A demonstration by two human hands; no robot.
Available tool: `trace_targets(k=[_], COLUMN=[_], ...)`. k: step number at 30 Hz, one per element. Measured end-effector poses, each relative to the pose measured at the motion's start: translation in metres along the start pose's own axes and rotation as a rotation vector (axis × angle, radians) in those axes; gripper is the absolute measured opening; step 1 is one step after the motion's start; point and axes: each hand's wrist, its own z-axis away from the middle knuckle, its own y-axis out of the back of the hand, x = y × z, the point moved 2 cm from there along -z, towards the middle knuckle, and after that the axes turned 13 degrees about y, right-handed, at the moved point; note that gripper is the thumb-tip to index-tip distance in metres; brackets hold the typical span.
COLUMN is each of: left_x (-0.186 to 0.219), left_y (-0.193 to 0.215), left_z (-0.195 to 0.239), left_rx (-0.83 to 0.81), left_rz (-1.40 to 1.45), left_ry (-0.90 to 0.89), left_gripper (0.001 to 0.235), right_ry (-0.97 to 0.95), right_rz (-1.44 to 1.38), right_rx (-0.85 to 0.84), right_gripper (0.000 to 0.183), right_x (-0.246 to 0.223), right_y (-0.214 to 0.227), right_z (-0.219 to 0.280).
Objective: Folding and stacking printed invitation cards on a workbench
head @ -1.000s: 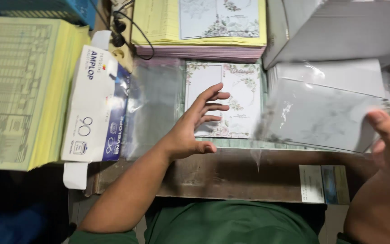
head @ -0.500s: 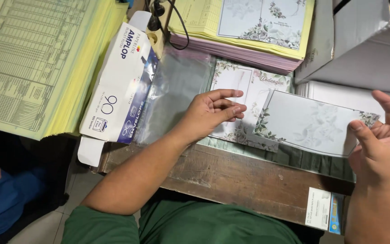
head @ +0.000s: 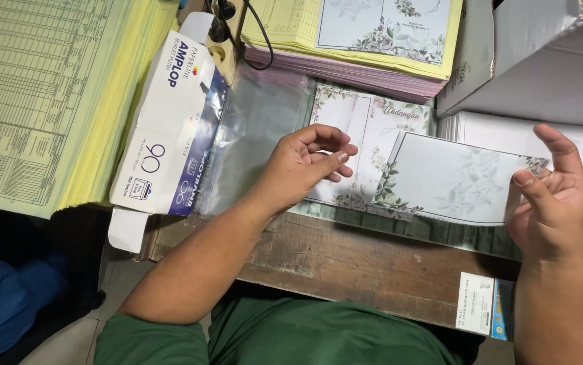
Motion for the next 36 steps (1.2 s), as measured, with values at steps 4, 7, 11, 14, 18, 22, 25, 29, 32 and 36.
trace_targets(k=[4,7,11,14,18,22,25,29,32,36], left_x=[-0.002,-0.003,-0.002,0.0,-0.001,0.0,-0.002,0.0,0.001,-0.006], left_y=[0.001,0.001,0.001,0.002,0.003,0.003,0.005,0.004,0.001,0.003], left_z=[0.0,0.001,0.001,0.004,0.004,0.005,0.003,0.002,0.004,0.001], left_rx=[-0.009,0.034,0.113,0.166,0.156,0.171,0.138,0.06,-0.008,-0.011], left_rz=[-0.039,-0.085,-0.173,-0.241,-0.236,-0.25,-0.249,-0.313,-0.333,-0.333], left_ry=[-0.037,-0.016,-0.103,-0.185,-0.258,-0.303,-0.316,-0.298,-0.211,-0.257], left_gripper=[0.029,0.051,0.064,0.058,0.027,0.02,0.016,0.015,0.016,0.013], right_ry=[-0.023,-0.048,-0.056,-0.036,-0.033,0.056,0.059,0.028,0.011,0.114], right_rz=[-0.019,-0.054,-0.014,0.038,0.063,0.225,0.215,0.148,0.087,0.281], right_rx=[0.015,0.04,0.02,0.025,0.034,0.049,0.054,0.04,0.045,0.004], right_gripper=[0.066,0.069,0.066,0.066,0.062,0.06,0.06,0.062,0.066,0.063], right_x=[0.002,0.002,0.0,0.003,-0.001,-0.001,0.0,0.002,0.006,0.002], right_y=[0.0,-0.001,-0.007,-0.008,-0.013,-0.013,-0.012,-0.012,-0.009,-0.017], right_z=[0.002,0.003,0.003,0.005,0.007,0.009,0.009,0.01,0.012,0.012])
